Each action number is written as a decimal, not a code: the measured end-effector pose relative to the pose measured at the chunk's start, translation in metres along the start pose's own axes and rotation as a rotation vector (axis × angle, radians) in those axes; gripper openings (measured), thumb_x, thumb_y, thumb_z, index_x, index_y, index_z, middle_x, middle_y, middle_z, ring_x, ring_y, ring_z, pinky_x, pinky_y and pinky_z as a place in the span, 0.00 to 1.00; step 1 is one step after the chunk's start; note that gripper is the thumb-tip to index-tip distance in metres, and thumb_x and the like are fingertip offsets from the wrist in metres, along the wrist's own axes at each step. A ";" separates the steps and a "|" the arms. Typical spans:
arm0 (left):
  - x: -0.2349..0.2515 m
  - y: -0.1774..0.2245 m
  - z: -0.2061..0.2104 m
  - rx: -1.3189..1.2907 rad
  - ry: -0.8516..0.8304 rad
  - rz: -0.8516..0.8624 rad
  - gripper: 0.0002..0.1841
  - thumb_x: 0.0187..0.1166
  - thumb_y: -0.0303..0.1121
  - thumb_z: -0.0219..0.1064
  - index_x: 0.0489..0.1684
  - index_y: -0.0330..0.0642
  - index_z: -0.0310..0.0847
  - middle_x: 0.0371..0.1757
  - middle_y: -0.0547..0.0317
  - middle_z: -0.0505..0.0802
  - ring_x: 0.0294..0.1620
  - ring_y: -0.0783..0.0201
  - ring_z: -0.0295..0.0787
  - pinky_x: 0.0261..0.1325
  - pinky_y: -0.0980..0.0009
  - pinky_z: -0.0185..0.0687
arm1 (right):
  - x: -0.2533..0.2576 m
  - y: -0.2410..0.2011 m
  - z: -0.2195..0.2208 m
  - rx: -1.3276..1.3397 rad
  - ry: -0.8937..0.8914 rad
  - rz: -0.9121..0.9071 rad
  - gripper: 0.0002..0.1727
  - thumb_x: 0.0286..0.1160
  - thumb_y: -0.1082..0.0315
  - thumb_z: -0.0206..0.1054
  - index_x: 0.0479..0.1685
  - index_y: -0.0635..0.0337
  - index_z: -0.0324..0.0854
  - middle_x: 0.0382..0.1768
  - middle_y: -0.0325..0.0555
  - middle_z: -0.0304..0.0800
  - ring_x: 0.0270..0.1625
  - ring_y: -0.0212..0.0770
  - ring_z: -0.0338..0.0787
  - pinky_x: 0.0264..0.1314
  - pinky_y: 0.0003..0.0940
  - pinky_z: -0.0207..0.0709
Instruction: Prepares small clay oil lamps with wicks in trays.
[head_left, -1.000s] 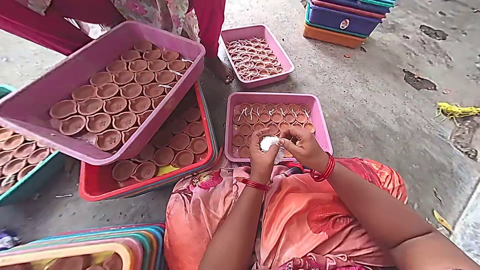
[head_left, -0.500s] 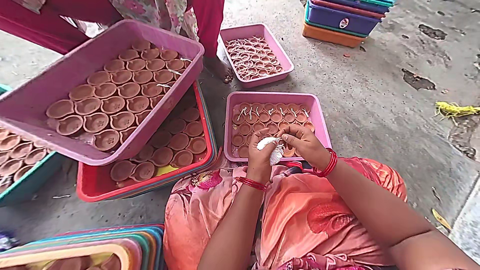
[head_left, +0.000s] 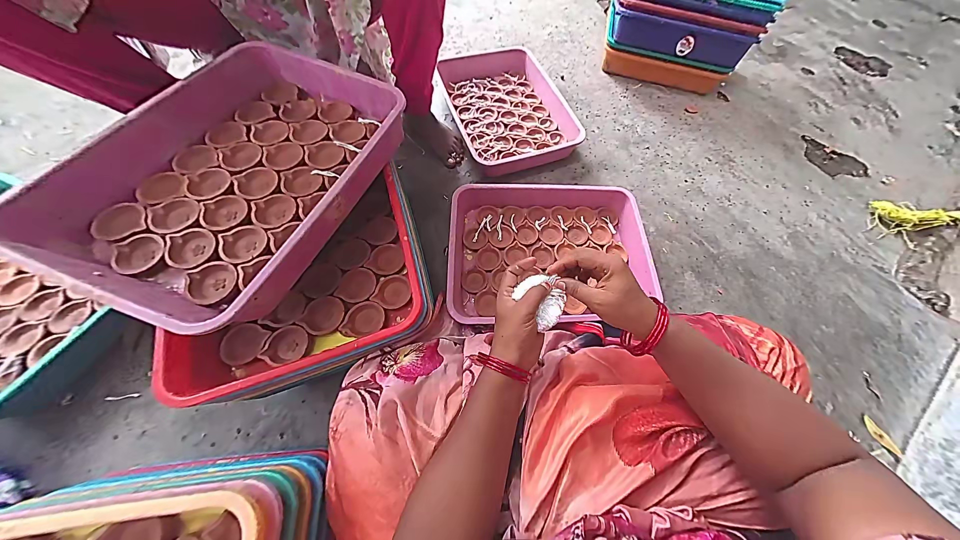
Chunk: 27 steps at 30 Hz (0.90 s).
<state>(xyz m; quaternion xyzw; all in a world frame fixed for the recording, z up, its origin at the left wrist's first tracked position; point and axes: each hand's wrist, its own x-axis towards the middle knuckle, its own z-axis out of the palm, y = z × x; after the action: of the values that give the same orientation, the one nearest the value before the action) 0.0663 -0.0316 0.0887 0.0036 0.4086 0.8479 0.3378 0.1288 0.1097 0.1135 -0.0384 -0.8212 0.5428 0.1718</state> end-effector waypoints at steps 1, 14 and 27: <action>0.000 0.000 0.000 0.007 -0.003 0.000 0.21 0.75 0.17 0.58 0.65 0.44 0.73 0.43 0.60 0.88 0.40 0.67 0.89 0.47 0.68 0.89 | 0.000 0.001 0.000 -0.025 -0.001 -0.042 0.08 0.69 0.76 0.70 0.45 0.65 0.90 0.41 0.40 0.91 0.36 0.22 0.85 0.36 0.17 0.79; 0.001 0.000 -0.001 0.033 -0.048 -0.017 0.19 0.73 0.16 0.58 0.62 0.42 0.75 0.42 0.59 0.89 0.39 0.67 0.90 0.46 0.68 0.90 | 0.006 0.012 -0.004 -0.365 -0.036 -0.304 0.09 0.77 0.72 0.62 0.36 0.65 0.87 0.37 0.47 0.89 0.42 0.36 0.88 0.48 0.30 0.84; 0.007 0.006 -0.009 0.480 -0.045 -0.042 0.02 0.78 0.22 0.66 0.40 0.34 0.84 0.31 0.60 0.90 0.31 0.70 0.87 0.40 0.73 0.86 | 0.011 0.017 -0.004 -0.594 -0.092 -0.339 0.10 0.77 0.75 0.59 0.36 0.66 0.86 0.34 0.53 0.87 0.38 0.52 0.91 0.37 0.49 0.82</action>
<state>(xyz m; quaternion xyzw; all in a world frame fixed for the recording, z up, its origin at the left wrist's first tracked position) 0.0553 -0.0364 0.0852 0.0942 0.5907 0.7190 0.3538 0.1180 0.1226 0.1021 0.0747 -0.9450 0.2451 0.2034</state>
